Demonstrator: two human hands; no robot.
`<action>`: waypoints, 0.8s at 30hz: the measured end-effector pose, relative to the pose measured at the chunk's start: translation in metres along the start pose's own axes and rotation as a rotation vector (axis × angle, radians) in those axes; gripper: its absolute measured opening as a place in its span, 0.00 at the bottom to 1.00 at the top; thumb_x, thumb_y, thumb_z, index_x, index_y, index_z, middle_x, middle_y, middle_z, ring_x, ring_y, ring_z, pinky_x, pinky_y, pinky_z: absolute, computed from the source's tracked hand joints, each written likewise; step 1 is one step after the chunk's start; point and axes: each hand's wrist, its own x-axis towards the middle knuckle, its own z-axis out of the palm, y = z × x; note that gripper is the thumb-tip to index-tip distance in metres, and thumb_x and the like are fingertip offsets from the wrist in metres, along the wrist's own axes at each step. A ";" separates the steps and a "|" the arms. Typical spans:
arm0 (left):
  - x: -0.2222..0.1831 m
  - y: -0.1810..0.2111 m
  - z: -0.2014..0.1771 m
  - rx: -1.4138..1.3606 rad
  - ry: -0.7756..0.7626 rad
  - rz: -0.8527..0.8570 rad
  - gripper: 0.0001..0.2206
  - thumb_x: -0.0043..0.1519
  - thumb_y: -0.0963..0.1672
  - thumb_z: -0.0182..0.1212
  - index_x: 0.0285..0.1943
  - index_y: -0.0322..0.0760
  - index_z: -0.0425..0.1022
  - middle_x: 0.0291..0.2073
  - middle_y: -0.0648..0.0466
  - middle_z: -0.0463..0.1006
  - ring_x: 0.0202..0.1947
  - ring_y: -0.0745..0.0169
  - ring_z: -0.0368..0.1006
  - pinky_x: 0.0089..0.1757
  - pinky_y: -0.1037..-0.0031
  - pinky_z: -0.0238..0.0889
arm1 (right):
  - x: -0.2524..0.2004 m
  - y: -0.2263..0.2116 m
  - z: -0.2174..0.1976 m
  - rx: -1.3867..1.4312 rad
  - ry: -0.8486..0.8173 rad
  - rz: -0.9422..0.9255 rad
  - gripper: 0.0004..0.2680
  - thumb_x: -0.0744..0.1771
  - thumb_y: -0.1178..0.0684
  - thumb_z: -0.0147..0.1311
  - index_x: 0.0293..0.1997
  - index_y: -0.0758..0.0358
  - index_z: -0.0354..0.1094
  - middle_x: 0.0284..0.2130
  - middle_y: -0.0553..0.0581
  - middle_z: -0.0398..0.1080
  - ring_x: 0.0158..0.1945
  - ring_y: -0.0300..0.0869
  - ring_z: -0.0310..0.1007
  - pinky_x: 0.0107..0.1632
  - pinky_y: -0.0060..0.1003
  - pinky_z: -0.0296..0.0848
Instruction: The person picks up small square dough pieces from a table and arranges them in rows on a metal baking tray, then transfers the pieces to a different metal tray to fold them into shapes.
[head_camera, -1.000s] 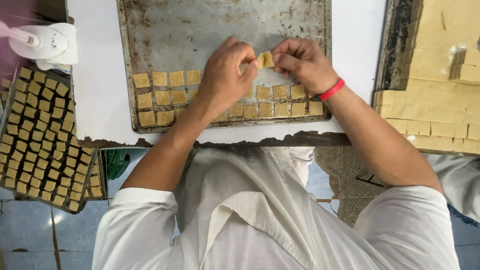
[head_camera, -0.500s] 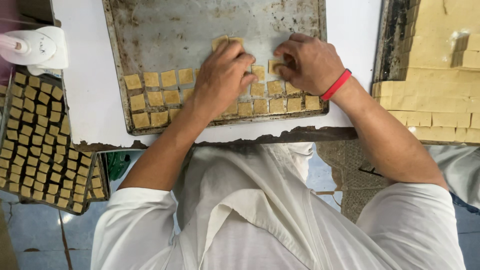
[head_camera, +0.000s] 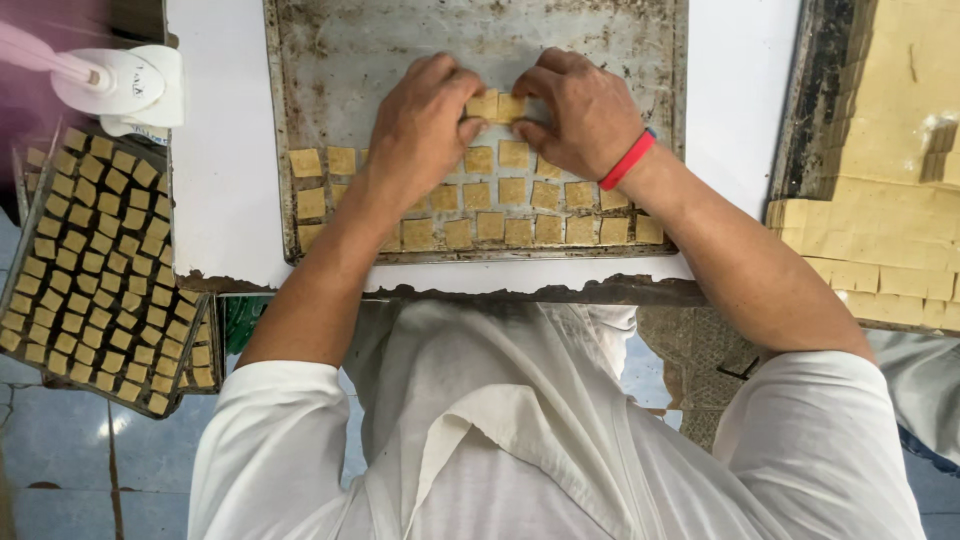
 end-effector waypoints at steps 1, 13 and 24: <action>0.000 0.001 0.002 -0.003 0.039 0.029 0.14 0.57 0.42 0.74 0.48 0.30 0.79 0.42 0.48 0.77 0.46 0.52 0.73 0.47 0.62 0.69 | 0.003 -0.002 0.003 0.010 -0.011 0.024 0.12 0.65 0.51 0.65 0.49 0.67 0.74 0.41 0.61 0.72 0.42 0.53 0.76 0.46 0.49 0.77; 0.000 0.000 0.008 -0.089 0.045 0.043 0.13 0.57 0.40 0.75 0.46 0.31 0.75 0.42 0.49 0.74 0.45 0.56 0.74 0.46 0.65 0.71 | 0.001 -0.004 0.014 0.071 0.092 0.070 0.05 0.66 0.59 0.65 0.43 0.64 0.73 0.41 0.58 0.72 0.40 0.50 0.77 0.44 0.47 0.77; -0.002 -0.006 0.010 -0.078 0.075 0.043 0.06 0.61 0.41 0.70 0.40 0.34 0.78 0.37 0.50 0.77 0.40 0.56 0.75 0.44 0.64 0.71 | -0.002 -0.004 0.014 0.043 0.088 0.035 0.08 0.64 0.55 0.67 0.42 0.64 0.73 0.41 0.59 0.71 0.39 0.51 0.77 0.42 0.45 0.78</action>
